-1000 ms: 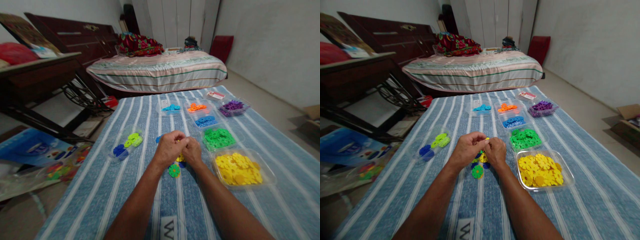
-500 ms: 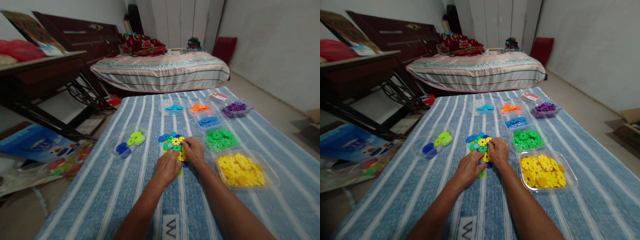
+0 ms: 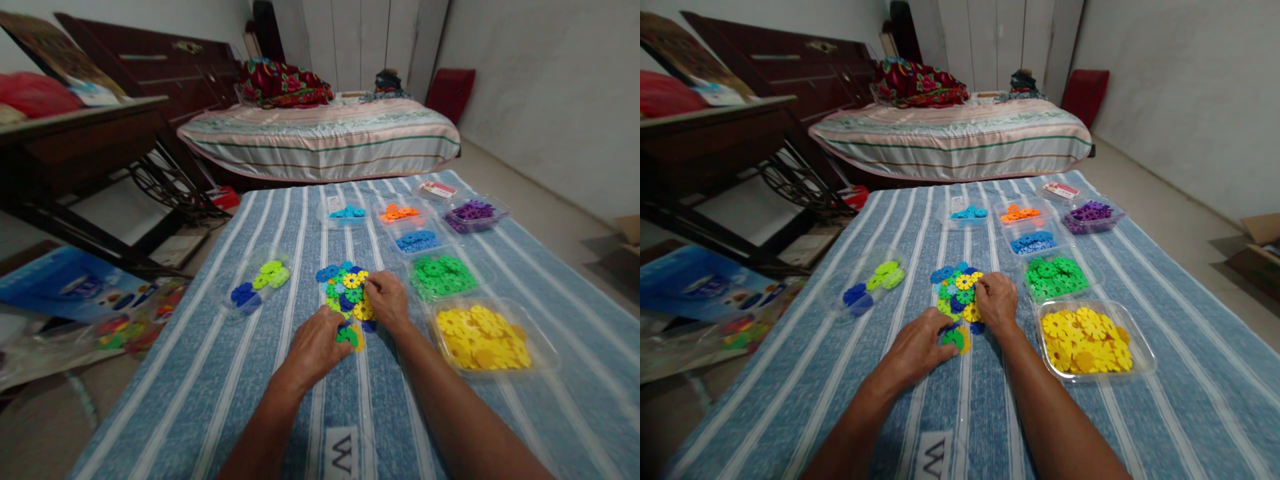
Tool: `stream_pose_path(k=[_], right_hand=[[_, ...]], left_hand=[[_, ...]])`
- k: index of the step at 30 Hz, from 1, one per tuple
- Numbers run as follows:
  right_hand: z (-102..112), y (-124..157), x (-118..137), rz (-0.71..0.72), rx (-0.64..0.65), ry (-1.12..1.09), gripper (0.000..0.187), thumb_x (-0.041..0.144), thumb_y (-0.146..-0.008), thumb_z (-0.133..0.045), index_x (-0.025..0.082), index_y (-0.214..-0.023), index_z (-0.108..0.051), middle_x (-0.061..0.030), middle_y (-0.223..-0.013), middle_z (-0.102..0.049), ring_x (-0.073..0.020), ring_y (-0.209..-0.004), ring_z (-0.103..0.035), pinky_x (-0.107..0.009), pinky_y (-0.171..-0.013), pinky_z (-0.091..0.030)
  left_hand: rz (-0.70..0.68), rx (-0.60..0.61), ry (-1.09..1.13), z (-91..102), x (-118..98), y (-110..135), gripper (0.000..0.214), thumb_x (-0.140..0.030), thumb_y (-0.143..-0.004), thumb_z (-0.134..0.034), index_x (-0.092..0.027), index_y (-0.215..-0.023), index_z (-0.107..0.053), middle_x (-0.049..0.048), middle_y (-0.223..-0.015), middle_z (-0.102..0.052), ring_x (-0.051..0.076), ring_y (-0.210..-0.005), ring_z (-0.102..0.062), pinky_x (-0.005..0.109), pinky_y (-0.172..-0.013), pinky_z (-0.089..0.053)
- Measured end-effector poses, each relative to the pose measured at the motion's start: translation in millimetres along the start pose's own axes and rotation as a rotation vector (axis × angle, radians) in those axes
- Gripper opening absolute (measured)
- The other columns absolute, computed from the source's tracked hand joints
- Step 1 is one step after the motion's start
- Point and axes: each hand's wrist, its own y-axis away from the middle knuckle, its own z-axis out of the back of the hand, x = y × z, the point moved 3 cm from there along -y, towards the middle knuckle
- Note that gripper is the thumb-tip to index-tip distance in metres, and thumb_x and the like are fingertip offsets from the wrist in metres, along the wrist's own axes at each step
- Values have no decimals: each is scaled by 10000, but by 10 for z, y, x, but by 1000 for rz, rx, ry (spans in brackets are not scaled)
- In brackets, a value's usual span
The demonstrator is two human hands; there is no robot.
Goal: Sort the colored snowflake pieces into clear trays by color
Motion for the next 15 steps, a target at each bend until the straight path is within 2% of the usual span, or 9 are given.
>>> stream_pose_path(k=[4,8,11,15], right_hand=[[-5,0,-7,-3,7,-1,184,268,-845,-518,222,-757,-673,-23,-844,-670,-195,-875,-579,-335,-871,-398],[-2,2,-2,-4,9,8,186,265,-845,-515,219,-765,-676,-24,-842,-666,-194,-866,-578,-330,-859,-398],[-1,-3,4,4,7,18,183,261,-843,-519,214,-766,-677,-26,-840,-664,-192,-860,-576,-324,-846,-396],[-7,-10,1,9,5,37,187,251,-844,-514,212,-764,-679,-24,-834,-663,-187,-851,-575,-316,-832,-394]], left_hand=[[-20,2,22,-13,24,47,151,-238,-739,-633,-196,-881,-665,46,-955,-617,194,-870,-603,288,-739,-439],[-16,-87,105,-18,64,58,51,-206,-722,-621,-203,-772,-628,13,-851,-611,175,-793,-578,272,-677,-416],[6,-133,277,6,165,60,58,-184,-714,-593,-198,-658,-590,-18,-666,-571,143,-650,-521,256,-597,-379],[25,-67,563,101,242,-5,138,-218,-708,-592,-184,-580,-556,-47,-501,-476,101,-500,-427,231,-481,-298]])
